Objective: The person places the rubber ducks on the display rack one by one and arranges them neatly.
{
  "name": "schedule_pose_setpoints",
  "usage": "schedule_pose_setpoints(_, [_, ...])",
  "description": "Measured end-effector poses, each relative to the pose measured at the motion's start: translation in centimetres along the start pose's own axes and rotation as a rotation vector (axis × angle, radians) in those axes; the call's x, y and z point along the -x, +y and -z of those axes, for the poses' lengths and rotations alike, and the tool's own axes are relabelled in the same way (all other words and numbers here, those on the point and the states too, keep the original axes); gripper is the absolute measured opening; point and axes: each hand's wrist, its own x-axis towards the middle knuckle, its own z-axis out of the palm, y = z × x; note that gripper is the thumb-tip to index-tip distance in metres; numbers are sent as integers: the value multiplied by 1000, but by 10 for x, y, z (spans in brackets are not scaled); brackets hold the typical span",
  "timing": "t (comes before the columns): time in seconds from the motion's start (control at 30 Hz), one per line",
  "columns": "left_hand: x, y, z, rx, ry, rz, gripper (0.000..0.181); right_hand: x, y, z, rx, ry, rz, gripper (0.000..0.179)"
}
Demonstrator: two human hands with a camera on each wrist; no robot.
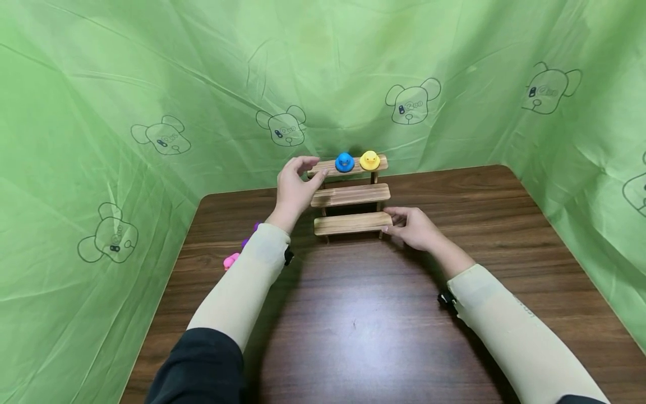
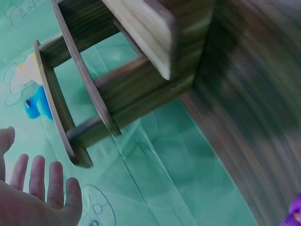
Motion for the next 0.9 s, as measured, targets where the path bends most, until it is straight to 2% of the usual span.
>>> schedule_pose_setpoints(0.23, [14, -18, 23, 13, 33, -2, 32, 2, -2, 0, 8, -7, -8, 55])
schedule_pose_setpoints(0.4, [27, -31, 45, 11, 19, 4, 31, 2, -3, 1, 12, -7, -4, 54])
schedule_pose_setpoints(0.53, [39, -46, 64, -26, 7, 15, 31, 1, -2, 0, 8, -7, -11, 55])
schedule_pose_setpoints(0.9, [73, -98, 117, 22, -48, 133, 33, 0, 0, 1, 21, -21, -27, 56])
